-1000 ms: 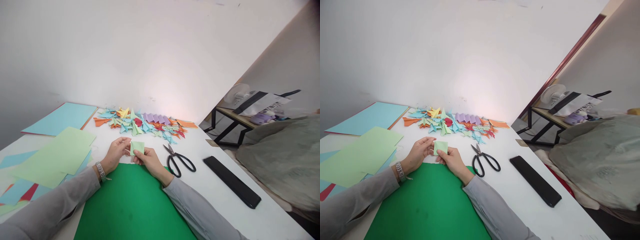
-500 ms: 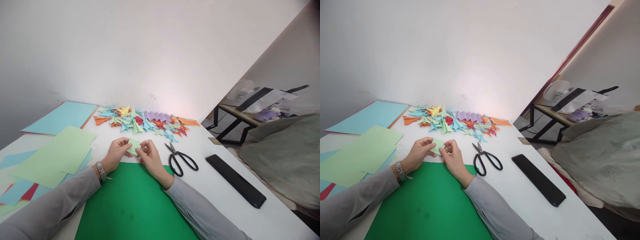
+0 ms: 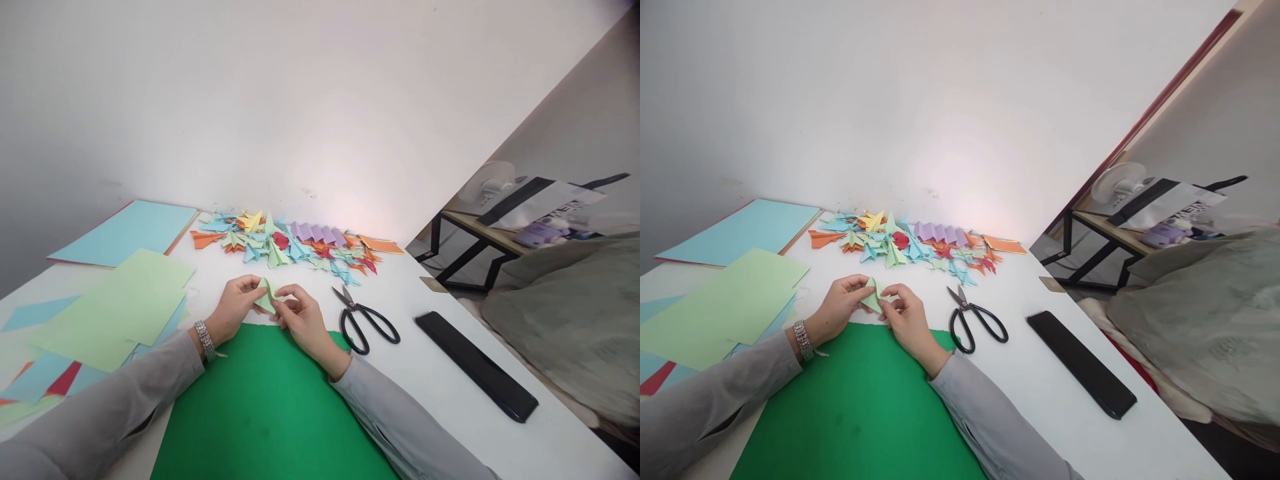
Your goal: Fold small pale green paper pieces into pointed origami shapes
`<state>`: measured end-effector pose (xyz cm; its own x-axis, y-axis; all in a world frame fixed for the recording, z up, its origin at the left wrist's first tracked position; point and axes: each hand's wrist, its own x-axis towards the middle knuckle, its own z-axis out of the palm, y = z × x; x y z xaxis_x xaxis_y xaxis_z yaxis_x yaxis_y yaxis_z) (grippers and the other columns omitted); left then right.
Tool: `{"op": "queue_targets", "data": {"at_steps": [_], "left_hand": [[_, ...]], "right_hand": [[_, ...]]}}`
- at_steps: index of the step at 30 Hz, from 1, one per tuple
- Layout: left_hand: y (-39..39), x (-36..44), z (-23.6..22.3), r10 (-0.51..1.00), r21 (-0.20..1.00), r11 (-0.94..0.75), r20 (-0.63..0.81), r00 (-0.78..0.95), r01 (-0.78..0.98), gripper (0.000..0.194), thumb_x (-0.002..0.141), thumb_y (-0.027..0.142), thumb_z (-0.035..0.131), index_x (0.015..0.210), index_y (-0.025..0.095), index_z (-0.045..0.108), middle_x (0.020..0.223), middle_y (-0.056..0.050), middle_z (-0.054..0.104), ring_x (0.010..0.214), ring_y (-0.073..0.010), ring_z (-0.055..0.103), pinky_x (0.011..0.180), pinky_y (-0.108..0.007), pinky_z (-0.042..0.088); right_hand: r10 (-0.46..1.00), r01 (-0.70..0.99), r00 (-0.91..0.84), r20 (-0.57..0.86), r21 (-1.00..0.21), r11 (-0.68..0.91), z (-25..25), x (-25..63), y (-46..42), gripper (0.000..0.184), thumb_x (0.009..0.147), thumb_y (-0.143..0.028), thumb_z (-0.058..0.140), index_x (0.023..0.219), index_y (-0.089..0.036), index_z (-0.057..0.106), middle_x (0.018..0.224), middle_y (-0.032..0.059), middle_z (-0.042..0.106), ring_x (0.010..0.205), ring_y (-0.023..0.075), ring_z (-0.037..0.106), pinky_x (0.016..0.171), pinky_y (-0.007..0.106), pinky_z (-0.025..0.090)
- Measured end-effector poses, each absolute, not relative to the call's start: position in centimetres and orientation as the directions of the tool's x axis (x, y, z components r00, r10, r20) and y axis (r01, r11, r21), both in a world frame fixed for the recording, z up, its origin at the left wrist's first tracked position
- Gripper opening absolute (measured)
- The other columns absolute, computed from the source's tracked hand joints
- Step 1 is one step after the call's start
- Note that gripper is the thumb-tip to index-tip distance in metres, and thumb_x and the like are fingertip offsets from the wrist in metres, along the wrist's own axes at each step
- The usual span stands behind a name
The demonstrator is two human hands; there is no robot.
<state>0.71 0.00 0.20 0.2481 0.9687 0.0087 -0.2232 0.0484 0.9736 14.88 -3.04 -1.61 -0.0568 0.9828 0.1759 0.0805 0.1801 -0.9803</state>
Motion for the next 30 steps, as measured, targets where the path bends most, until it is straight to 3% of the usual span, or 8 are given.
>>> {"op": "queue_targets", "data": {"at_steps": [9, 12, 16, 19, 30], "left_hand": [[0.01, 0.76, 0.24, 0.969, 0.980, 0.009, 0.040, 0.244, -0.197, 0.025, 0.060, 0.035, 0.074, 0.064, 0.013, 0.062, 0.060, 0.002, 0.055, 0.055, -0.0106, 0.053, 0.047, -0.023, 0.050], [0.01, 0.73, 0.25, 0.969, 0.987, -0.016, 0.055, 0.241, -0.158, 0.026, 0.058, 0.034, 0.076, 0.063, 0.013, 0.062, 0.058, 0.001, 0.057, 0.054, -0.0107, 0.054, 0.047, -0.022, 0.049], [-0.03, 0.65, 0.13, 0.964, 0.989, -0.008, 0.047, 0.261, -0.150, 0.026, 0.059, 0.035, 0.075, 0.066, 0.013, 0.063, 0.060, 0.000, 0.061, 0.054, -0.0119, 0.057, 0.048, -0.023, 0.049], [-0.06, 0.62, 0.10, 0.959, 0.990, 0.011, 0.029, 0.280, -0.141, 0.025, 0.059, 0.035, 0.076, 0.066, 0.014, 0.064, 0.060, -0.001, 0.062, 0.054, -0.0129, 0.058, 0.047, -0.023, 0.049], [-0.20, 0.78, 0.17, 0.972, 0.989, 0.033, 0.002, 0.236, -0.145, 0.027, 0.058, 0.038, 0.075, 0.060, 0.015, 0.063, 0.056, 0.002, 0.057, 0.052, -0.0122, 0.054, 0.048, -0.024, 0.047]], "right_hand": [[0.953, 0.155, -0.071, 0.296, -0.940, 0.303, -1.60, 15.05, -3.05, 0.009, 0.073, -0.029, 0.062, 0.075, -0.020, 0.059, 0.077, 0.0012, 0.056, 0.055, 0.0115, 0.057, 0.044, 0.023, 0.044], [0.963, 0.078, -0.090, 0.253, -0.962, 0.260, -1.41, 15.02, -3.16, 0.011, 0.073, -0.028, 0.060, 0.077, -0.021, 0.053, 0.069, -0.0017, 0.054, 0.056, 0.0118, 0.058, 0.045, 0.022, 0.044], [0.988, -0.080, -0.069, 0.140, -0.988, 0.134, -1.42, 14.93, -2.87, 0.032, 0.071, -0.034, 0.065, 0.088, -0.023, 0.040, 0.060, -0.0091, 0.051, 0.048, 0.0112, 0.058, 0.039, 0.019, 0.041], [0.990, -0.091, -0.081, 0.112, -0.990, 0.105, -1.62, 14.96, -2.48, 0.041, 0.068, -0.035, 0.069, 0.093, -0.023, 0.040, 0.052, -0.0129, 0.046, 0.043, 0.0109, 0.056, 0.037, 0.019, 0.040], [0.996, -0.079, -0.060, 0.064, -0.995, 0.059, -1.33, 15.18, -2.58, 0.040, 0.065, -0.035, 0.071, 0.092, -0.020, 0.046, 0.046, -0.0134, 0.046, 0.038, 0.0095, 0.052, 0.039, 0.020, 0.040]]}}
